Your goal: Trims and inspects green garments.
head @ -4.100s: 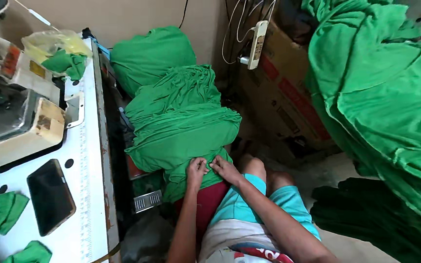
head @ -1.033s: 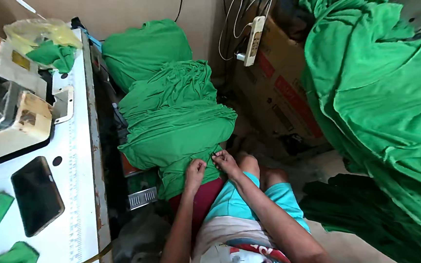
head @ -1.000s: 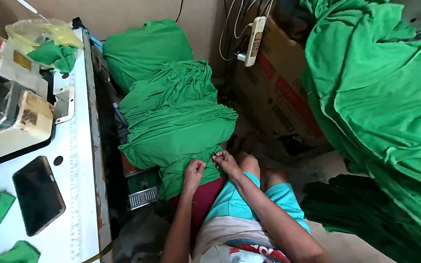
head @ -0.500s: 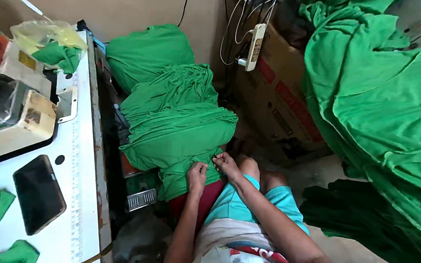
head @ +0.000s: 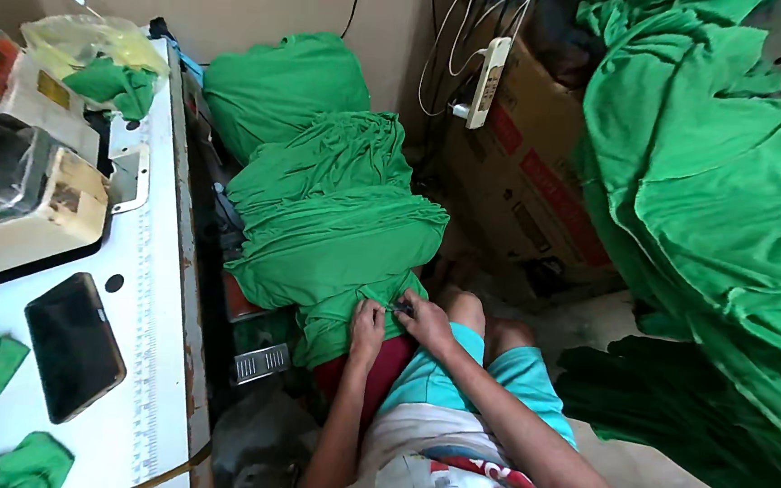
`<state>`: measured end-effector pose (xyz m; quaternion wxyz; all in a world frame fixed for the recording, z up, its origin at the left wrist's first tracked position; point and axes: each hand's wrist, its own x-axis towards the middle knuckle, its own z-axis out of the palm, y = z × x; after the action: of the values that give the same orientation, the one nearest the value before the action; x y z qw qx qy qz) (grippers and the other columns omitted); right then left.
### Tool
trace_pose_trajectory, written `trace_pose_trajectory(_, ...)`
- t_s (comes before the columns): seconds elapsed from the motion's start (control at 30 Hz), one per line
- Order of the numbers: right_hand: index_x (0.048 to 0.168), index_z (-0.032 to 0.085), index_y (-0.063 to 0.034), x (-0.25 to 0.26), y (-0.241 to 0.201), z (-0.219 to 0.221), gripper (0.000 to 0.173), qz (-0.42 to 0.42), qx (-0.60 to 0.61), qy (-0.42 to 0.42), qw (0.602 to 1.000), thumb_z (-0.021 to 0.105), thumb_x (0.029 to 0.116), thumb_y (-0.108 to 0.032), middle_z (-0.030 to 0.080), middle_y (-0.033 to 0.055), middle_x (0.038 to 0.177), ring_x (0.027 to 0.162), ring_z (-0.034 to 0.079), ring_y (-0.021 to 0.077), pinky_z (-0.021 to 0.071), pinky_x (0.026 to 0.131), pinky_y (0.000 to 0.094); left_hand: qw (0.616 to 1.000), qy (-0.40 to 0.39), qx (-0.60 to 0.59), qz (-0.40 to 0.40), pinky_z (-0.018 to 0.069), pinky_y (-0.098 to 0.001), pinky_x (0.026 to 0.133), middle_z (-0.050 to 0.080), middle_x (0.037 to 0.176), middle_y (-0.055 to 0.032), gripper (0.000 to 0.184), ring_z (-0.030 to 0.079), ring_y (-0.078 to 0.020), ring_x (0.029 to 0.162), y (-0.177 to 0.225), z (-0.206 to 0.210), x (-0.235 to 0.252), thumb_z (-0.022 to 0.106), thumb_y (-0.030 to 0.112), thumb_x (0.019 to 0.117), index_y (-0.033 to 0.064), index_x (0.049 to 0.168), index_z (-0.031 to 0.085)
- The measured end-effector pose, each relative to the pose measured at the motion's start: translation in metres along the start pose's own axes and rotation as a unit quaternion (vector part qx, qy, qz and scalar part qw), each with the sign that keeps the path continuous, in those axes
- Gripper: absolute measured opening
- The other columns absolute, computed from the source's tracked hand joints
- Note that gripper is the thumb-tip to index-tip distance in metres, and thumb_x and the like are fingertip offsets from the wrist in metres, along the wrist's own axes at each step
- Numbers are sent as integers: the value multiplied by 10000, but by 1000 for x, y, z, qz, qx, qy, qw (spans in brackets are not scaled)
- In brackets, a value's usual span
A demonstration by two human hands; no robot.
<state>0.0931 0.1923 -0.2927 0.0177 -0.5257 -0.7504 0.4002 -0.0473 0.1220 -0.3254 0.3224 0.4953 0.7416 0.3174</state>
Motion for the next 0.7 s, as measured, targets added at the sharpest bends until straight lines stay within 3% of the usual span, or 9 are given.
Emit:
trace_pose_trajectory(0.17, 1304, 603, -72, 2, 0, 2, 343, 11, 9, 2, 1000, 594, 1015, -256, 696, 166, 1189, 1113, 674, 349, 516, 958, 581, 999, 6, -40, 14, 534, -403, 933, 655, 1118, -189, 221, 651, -262, 1027, -3, 1, 0, 522, 109, 1037, -32, 1102, 679)
trace_pose_trajectory(0.3, 1306, 592, -64, 5, 3, 4, 350, 15, 28, 9, 999, 596, 1017, -262, 697, 173, 1159, 1084, 680, 351, 526, 944, 565, 999, -4, -42, 26, 513, -426, 982, 664, 1136, -173, 222, 638, -272, 1087, -4, 3, 0, 544, 138, 1035, -5, 1096, 703)
trace_pose_trajectory(0.57, 1269, 644, -46, 1, 0, 6, 291, -29, -49, 13, 998, 509, 1073, -214, 706, 184, 1177, 1120, 680, 370, 518, 966, 564, 999, -15, -5, 33, 487, -458, 1007, 661, 1134, -190, 226, 622, -319, 1114, -3, 2, -1, 528, 126, 1038, -22, 1085, 693)
trace_pose_trajectory(0.7, 1261, 613, -9, 6, 8, 5, 318, 11, 74, 53, 996, 571, 1041, -236, 705, 193, 1109, 1045, 689, 354, 530, 941, 558, 999, -34, -14, 36, 482, -450, 1018, 657, 1145, -196, 236, 618, -315, 1132, -7, -1, 1, 512, 126, 1041, -38, 1080, 677)
